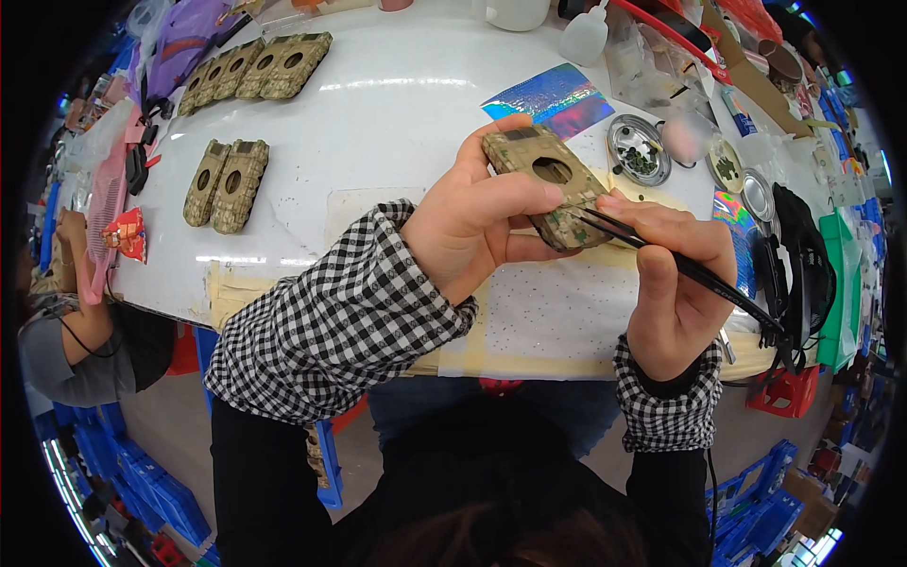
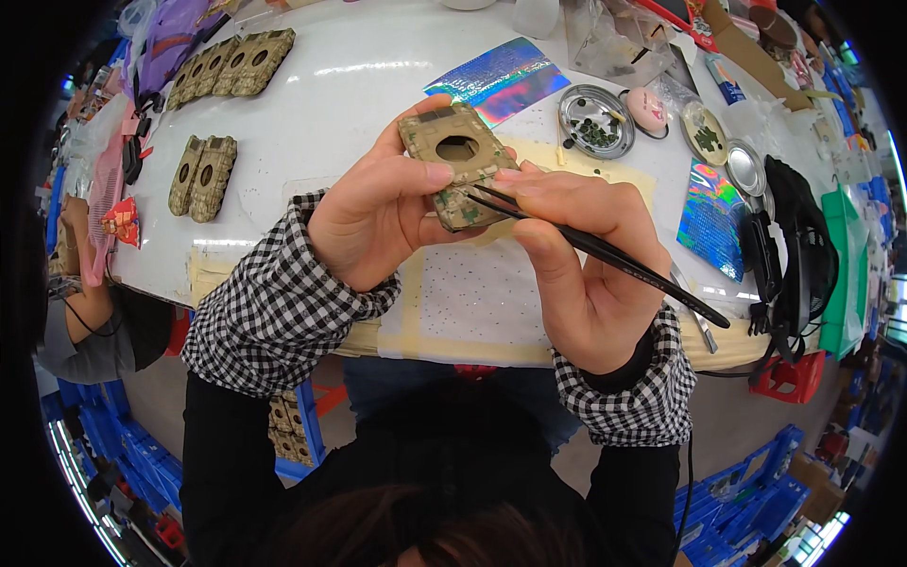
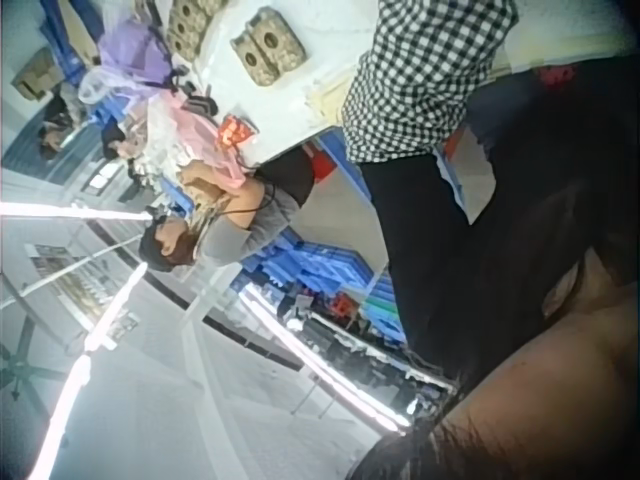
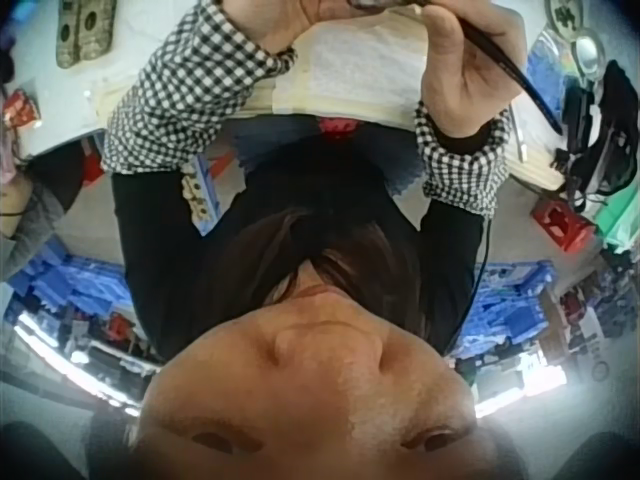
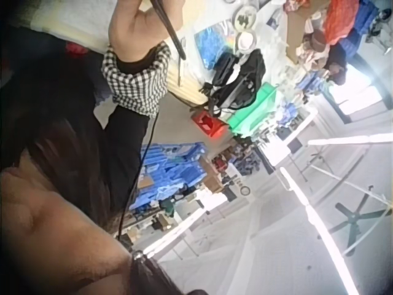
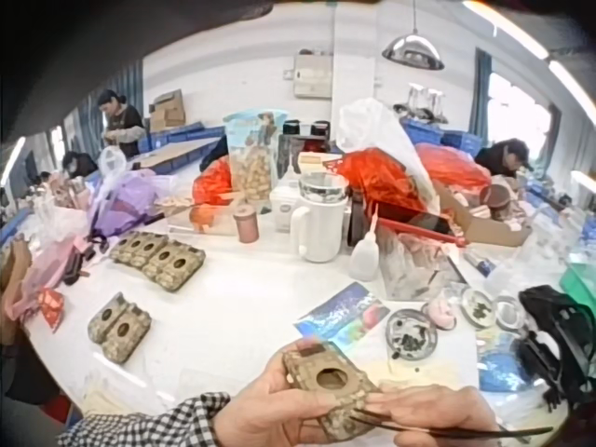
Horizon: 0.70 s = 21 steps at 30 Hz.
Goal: Applying paint and detailing small plastic toy tank models using a brush and tweezers.
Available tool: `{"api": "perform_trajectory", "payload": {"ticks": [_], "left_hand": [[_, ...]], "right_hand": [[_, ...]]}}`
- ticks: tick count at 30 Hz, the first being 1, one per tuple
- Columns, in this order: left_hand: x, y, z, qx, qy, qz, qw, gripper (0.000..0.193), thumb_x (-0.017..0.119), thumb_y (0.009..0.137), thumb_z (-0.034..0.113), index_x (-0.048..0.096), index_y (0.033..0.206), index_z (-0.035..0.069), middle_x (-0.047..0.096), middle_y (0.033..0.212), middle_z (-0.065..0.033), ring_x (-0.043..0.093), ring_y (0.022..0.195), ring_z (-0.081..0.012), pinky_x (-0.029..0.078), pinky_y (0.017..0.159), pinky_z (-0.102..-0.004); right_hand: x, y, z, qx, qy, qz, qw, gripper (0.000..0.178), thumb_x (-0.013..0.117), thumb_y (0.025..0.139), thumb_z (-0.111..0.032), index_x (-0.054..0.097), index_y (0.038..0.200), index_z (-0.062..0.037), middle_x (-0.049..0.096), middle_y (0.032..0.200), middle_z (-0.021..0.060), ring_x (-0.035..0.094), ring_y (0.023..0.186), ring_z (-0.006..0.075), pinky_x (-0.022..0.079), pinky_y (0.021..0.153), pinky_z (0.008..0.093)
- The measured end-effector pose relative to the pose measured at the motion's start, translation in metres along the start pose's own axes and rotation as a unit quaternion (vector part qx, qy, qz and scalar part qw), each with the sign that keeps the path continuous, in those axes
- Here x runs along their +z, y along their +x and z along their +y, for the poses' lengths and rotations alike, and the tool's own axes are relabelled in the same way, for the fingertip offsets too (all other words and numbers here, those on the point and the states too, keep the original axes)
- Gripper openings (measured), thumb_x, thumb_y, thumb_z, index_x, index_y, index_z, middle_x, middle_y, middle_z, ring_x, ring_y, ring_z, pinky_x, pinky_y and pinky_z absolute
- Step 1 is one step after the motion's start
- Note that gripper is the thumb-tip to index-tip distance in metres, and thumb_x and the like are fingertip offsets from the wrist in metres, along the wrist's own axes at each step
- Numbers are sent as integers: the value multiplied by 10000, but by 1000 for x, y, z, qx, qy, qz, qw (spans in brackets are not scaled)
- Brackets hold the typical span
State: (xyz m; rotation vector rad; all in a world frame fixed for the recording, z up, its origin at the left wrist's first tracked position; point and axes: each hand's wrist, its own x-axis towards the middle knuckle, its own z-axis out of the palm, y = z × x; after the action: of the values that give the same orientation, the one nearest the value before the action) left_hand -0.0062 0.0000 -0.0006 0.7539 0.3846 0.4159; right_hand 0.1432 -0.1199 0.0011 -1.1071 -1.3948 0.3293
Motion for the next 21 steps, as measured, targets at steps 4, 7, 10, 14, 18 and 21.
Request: {"api": "perform_trajectory", "payload": {"ticks": [4, 7, 10, 14, 18, 21], "left_hand": [[-1, 0, -1, 0, 0, -2, 1000, 632, 548, 880, 99, 205, 1411, 120, 467, 1308, -196, 545, 1177, -280, 531, 918, -412], [0, 0, 0, -2, -2, 1, 1000, 631, 550, 879, 100, 210, 1410, 122, 469, 1308, -191, 546, 1176, -278, 529, 921, -413], [0, 0, 0, -4, -3, 1, 1000, 631, 550, 878, 99, 211, 1411, 122, 470, 1308, -188, 546, 1175, -278, 526, 924, -415], [0, 0, 1, -3, -3, 1, 1000, 632, 546, 878, 96, 210, 1412, 121, 471, 1306, -188, 546, 1176, -277, 525, 926, -418], [1, -1, 1, -4, 0, 0, 1000, 633, 545, 877, 94, 206, 1411, 112, 465, 1308, -185, 547, 1173, -277, 528, 924, -417], [1, -1, 1, 0, -2, 0, 1000, 636, 545, 876, 91, 201, 1411, 105, 461, 1306, -181, 547, 1172, -276, 530, 922, -418]], "right_hand": [[-1, 0, 0, 0, -15, -2, 1000, 140, 621, 892, -46, 568, 990, 39, 647, 1019, 181, 636, 995, 266, 481, 942, 397], [-1, -1, 1, -1, -20, -2, 1000, 138, 620, 893, -46, 568, 989, 39, 648, 1016, 180, 637, 994, 266, 482, 939, 395], [-1, 0, 1, -5, -17, -1, 1000, 136, 618, 894, -47, 569, 988, 38, 649, 1015, 180, 637, 993, 267, 483, 937, 395], [0, 0, 1, -1, -10, 2, 1000, 133, 617, 895, -49, 570, 986, 36, 650, 1015, 179, 636, 995, 267, 482, 939, 396], [-1, -1, 1, 4, -19, 2, 1000, 132, 617, 896, -51, 572, 986, 34, 649, 1016, 175, 634, 997, 260, 481, 941, 394], [-1, -1, 1, 6, -22, 1, 1000, 134, 619, 895, -53, 573, 987, 33, 649, 1017, 173, 632, 995, 253, 481, 942, 393]]}}
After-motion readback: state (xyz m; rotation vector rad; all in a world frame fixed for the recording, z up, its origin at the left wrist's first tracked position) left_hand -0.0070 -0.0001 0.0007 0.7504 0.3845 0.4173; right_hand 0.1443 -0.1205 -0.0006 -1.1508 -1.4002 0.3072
